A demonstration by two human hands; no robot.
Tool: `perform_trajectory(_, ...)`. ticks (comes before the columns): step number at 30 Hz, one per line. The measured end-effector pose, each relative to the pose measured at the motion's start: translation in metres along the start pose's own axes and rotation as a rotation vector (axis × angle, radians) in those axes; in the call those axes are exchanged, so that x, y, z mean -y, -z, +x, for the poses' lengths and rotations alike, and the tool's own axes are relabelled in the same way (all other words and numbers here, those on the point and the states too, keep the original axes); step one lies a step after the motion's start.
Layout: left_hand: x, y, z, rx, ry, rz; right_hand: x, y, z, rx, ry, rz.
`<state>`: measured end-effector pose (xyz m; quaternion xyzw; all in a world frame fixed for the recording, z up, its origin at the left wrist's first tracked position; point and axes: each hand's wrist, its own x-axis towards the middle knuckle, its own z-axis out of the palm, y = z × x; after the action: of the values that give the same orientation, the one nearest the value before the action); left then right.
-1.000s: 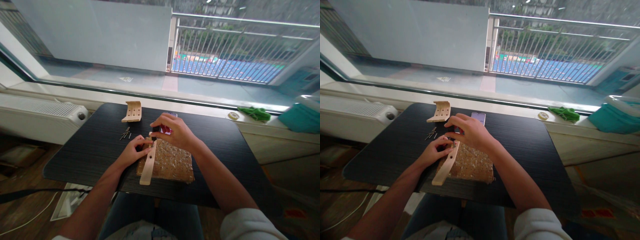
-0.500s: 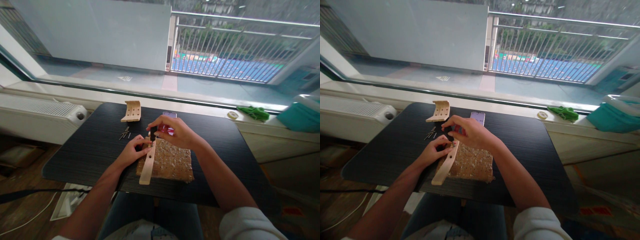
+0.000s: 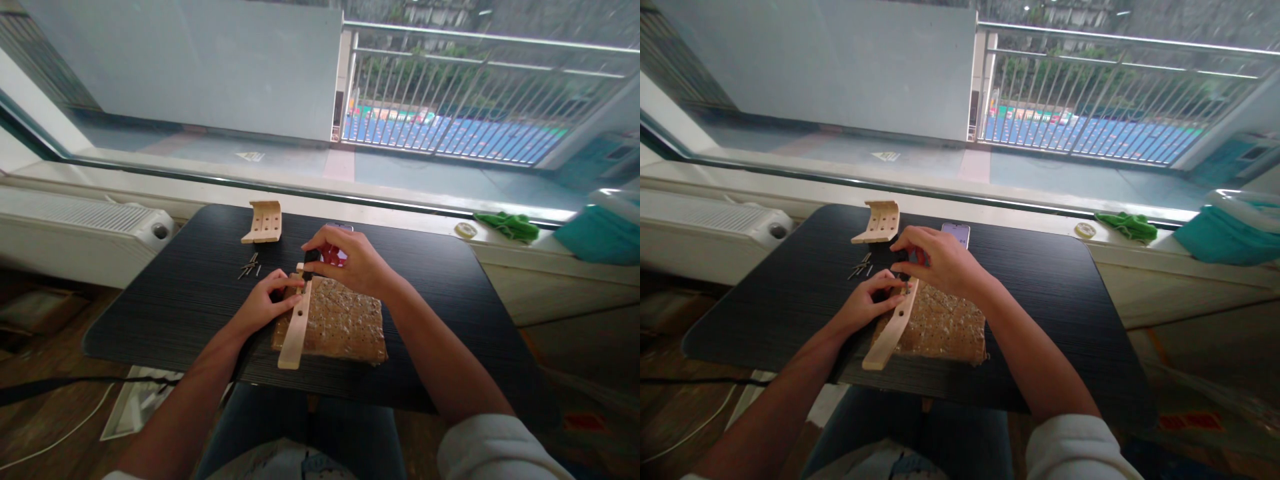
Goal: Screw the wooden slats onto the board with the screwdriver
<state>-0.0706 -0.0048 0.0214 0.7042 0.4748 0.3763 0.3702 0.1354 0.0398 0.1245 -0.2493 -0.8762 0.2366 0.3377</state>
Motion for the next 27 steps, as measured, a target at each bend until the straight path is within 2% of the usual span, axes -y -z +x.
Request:
perform_trajectory(9,0.0032,0.0000,-0.0005,-0.007,0.000,0.008,-0.0006,-0.0027,-0.0019,-0.053,-0.002,-0.126)
perform_trajectory(18,0.0014,-0.0001,0.0003,-0.009,-0.011,-0.010,0.0004,-0.0057,-0.0024,-0.048,-0.060,-0.103)
perform_trajectory(27,0.0050,-0.0006,-0.0009,-0.015,-0.009,0.024,0.0013,-0.0075,-0.0022,-0.051,0.024,-0.093)
